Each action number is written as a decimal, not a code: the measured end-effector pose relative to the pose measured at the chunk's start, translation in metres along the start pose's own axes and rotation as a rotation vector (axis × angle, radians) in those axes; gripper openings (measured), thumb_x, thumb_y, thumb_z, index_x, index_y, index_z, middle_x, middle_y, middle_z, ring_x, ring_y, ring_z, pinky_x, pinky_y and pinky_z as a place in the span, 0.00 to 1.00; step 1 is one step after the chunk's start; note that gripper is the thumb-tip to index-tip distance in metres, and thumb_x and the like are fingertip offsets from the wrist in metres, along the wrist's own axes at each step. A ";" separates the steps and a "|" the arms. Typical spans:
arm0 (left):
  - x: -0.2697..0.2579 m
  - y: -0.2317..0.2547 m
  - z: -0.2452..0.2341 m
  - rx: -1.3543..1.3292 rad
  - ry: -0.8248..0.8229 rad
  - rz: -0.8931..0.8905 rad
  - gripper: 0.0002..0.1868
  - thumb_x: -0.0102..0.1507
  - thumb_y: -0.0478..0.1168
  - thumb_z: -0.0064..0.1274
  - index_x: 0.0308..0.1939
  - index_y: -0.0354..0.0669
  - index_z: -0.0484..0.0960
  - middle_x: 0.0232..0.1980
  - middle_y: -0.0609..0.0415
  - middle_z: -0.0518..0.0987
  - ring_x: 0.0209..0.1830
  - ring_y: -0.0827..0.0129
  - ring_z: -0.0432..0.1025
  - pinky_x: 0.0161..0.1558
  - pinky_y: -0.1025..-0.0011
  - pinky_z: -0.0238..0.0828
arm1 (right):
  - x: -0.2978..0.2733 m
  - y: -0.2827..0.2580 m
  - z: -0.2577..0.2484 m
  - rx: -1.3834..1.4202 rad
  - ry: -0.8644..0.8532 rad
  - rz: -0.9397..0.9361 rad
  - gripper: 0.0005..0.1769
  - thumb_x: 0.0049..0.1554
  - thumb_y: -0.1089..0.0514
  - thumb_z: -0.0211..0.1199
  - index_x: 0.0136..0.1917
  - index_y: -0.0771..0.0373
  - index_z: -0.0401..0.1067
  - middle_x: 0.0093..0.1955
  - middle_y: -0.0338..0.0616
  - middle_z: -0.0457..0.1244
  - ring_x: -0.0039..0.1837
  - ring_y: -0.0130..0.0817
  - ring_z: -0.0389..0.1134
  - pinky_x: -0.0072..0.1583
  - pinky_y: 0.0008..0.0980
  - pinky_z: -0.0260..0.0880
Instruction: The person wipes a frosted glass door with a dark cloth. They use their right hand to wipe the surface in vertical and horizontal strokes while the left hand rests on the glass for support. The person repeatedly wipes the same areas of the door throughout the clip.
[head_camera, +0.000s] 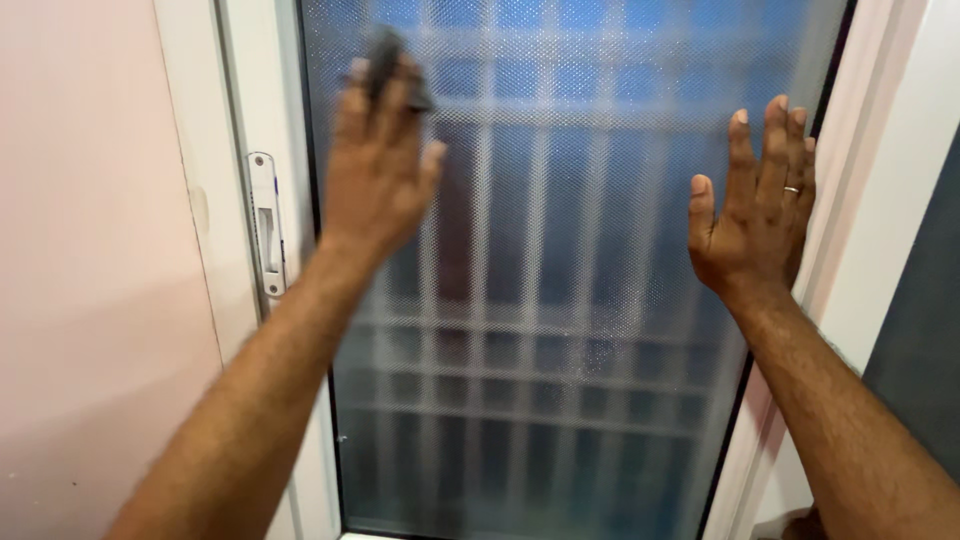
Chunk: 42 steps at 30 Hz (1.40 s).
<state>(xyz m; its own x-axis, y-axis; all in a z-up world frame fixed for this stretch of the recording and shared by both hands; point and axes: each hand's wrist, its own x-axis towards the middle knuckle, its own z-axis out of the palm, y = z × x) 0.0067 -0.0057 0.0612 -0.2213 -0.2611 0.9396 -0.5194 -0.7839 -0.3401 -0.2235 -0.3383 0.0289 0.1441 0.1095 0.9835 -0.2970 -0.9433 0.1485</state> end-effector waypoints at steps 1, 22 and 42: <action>-0.002 -0.008 -0.002 0.036 -0.007 -0.064 0.30 0.79 0.53 0.35 0.79 0.37 0.67 0.87 0.48 0.44 0.85 0.44 0.42 0.83 0.48 0.50 | 0.000 0.000 0.000 -0.001 -0.001 -0.003 0.35 0.73 0.47 0.44 0.87 0.64 0.49 0.89 0.61 0.39 0.89 0.53 0.34 0.85 0.56 0.34; -0.021 0.230 -0.037 -0.628 -0.103 0.315 0.22 0.67 0.51 0.50 0.54 0.36 0.82 0.77 0.44 0.63 0.81 0.41 0.47 0.79 0.46 0.50 | -0.001 -0.004 -0.006 -0.028 0.012 -0.004 0.34 0.74 0.47 0.45 0.87 0.64 0.49 0.88 0.60 0.39 0.89 0.53 0.36 0.86 0.55 0.35; -0.083 0.069 -0.029 -0.236 -0.089 0.187 0.25 0.71 0.55 0.50 0.62 0.40 0.82 0.83 0.52 0.52 0.79 0.40 0.49 0.76 0.52 0.55 | -0.003 0.001 -0.003 -0.041 -0.026 0.014 0.35 0.74 0.49 0.44 0.88 0.64 0.49 0.90 0.60 0.39 0.90 0.55 0.35 0.87 0.58 0.36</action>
<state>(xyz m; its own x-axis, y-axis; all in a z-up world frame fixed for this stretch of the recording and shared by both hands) -0.0350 -0.0220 -0.0415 -0.2631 -0.4450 0.8560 -0.6563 -0.5678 -0.4969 -0.2268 -0.3386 0.0264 0.1642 0.0876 0.9825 -0.3374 -0.9310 0.1394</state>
